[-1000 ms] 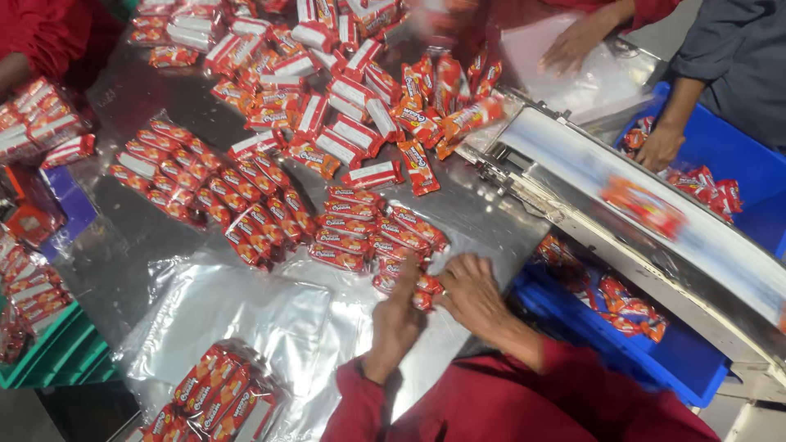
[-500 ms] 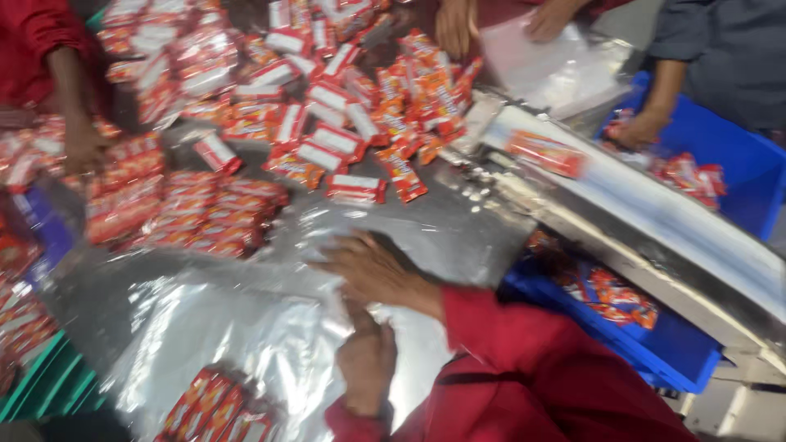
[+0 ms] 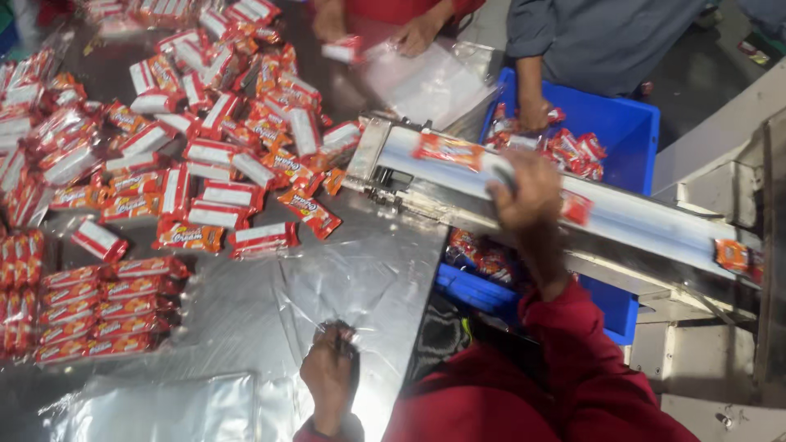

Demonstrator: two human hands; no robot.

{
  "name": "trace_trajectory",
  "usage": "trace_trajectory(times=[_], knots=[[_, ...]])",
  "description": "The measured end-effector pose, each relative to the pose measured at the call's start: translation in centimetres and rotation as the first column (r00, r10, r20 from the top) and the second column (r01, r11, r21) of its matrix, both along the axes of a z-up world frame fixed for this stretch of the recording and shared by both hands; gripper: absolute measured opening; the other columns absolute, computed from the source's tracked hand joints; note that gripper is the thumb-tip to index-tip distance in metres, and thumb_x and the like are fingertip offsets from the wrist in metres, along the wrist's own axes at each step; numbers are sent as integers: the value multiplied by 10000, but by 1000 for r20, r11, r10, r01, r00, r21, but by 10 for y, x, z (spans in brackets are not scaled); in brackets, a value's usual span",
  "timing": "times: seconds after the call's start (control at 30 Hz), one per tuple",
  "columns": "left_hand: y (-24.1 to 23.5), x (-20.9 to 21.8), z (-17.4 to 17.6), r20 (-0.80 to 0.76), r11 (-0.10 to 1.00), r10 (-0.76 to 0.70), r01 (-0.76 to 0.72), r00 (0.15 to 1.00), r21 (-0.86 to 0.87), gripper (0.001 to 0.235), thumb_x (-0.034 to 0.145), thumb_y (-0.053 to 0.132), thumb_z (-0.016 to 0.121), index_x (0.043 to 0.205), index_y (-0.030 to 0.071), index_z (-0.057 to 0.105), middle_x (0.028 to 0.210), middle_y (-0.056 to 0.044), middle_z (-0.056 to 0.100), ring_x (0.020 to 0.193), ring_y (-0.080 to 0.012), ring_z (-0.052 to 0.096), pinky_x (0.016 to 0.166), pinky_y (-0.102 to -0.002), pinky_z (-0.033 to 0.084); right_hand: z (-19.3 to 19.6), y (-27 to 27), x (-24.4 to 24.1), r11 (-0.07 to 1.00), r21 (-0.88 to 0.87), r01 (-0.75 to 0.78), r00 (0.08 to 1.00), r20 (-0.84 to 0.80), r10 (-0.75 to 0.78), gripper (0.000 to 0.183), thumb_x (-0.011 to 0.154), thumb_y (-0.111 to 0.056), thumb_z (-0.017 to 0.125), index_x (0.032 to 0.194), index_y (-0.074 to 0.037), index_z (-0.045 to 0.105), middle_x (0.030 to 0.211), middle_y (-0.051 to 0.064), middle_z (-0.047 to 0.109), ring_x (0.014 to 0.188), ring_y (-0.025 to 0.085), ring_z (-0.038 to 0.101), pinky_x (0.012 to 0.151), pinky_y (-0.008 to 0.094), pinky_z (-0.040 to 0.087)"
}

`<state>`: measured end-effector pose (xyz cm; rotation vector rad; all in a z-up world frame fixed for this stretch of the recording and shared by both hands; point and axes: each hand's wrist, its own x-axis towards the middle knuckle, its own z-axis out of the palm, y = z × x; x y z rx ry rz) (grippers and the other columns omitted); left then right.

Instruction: The person places individually wrapped snack bars onto a moving conveyor belt. The bars are then transported to a blue bin where another worker collects them. The person repeatedly picks up bars from a pile and places them on the belt.

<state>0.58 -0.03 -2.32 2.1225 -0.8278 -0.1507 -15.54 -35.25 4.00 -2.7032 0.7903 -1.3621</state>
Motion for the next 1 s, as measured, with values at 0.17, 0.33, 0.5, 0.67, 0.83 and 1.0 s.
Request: trace_trajectory(times=[0.17,0.33,0.5,0.67,0.83,1.0], knots=[[-19,-22,-4,83,998,-69,69,994,0,178,825,153,688,961,51,636,993,-146,638,748,-379,656,588,-464,506,-11,1,51,986,11,-167,976,-142,167,522,894,-84,749,1406,-59,650,1190,157,656,1148,347,600,1051,509,479],[-46,-22,7,27,987,-102,98,994,130,155,831,147,697,955,73,641,992,-100,661,793,-361,679,628,-467,509,-1,4,68,973,146,-179,983,-12,182,518,828,-155,814,1322,-191,660,1110,170,630,1078,362,594,932,463,494],[-29,-17,6,-45,977,-85,93,995,192,119,837,148,698,945,108,664,1017,-60,688,838,-335,698,699,-456,523,13,1,66,987,131,-98,987,-112,113,596,797,-157,825,1368,-170,654,1075,173,620,1013,378,587,881,488,487],[-74,-22,-8,198,982,-187,183,962,39,399,743,281,816,947,-4,625,995,-180,637,828,-416,649,624,-488,502,15,2,70,990,109,-93,971,-210,114,592,819,-232,833,1380,-257,644,948,176,587,948,368,584,829,493,497],[-97,-11,-21,98,994,-112,111,989,17,60,846,58,664,888,33,631,957,-136,649,853,-354,676,669,-472,515,29,-1,72,990,64,124,955,-280,-102,802,730,-238,870,1470,-233,561,1054,234,633,1010,425,620,778,506,514],[-70,-3,-27,83,991,-108,114,991,-75,140,786,-30,582,884,43,650,945,-121,673,874,-345,674,730,-443,531,30,16,98,873,428,-235,945,-110,308,963,697,-264,877,1547,-260,427,1088,236,690,945,419,668,805,524,538]])
